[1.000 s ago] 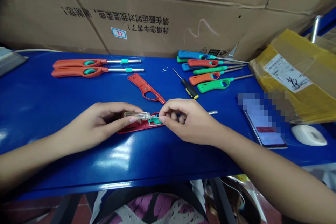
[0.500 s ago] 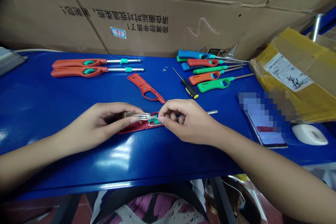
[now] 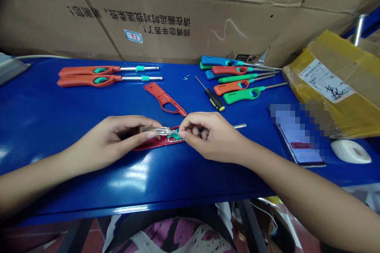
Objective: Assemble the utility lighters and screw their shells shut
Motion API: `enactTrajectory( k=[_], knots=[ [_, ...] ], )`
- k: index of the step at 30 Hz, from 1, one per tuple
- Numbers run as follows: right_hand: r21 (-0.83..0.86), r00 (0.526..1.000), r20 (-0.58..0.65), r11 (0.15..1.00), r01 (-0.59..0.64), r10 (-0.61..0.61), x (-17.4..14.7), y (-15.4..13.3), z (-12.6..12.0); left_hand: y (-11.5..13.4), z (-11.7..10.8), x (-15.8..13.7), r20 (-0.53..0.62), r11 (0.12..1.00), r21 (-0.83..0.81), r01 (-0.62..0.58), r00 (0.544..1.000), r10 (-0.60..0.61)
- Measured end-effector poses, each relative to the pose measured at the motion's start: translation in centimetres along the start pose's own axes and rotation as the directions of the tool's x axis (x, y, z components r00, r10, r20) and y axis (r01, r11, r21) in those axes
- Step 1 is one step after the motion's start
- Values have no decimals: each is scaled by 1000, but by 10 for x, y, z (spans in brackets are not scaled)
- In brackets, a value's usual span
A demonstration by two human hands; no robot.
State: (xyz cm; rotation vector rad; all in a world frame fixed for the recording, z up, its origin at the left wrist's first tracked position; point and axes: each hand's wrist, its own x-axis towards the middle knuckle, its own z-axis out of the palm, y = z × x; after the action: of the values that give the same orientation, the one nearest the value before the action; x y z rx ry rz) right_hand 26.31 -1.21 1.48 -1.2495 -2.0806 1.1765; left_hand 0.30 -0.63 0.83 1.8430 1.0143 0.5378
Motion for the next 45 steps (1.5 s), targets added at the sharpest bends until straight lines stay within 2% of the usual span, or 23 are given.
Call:
enactTrajectory(
  k=[36,45],
  knots=[
    [3,1000,-12,1000,3,-3,2,2,4,3,2,1,-32,999,7,47,998,-46],
    [19,1000,-21,1000,4,-4,1,0,5,3,2,1,-39,999,48,13,999,-12]
  ],
)
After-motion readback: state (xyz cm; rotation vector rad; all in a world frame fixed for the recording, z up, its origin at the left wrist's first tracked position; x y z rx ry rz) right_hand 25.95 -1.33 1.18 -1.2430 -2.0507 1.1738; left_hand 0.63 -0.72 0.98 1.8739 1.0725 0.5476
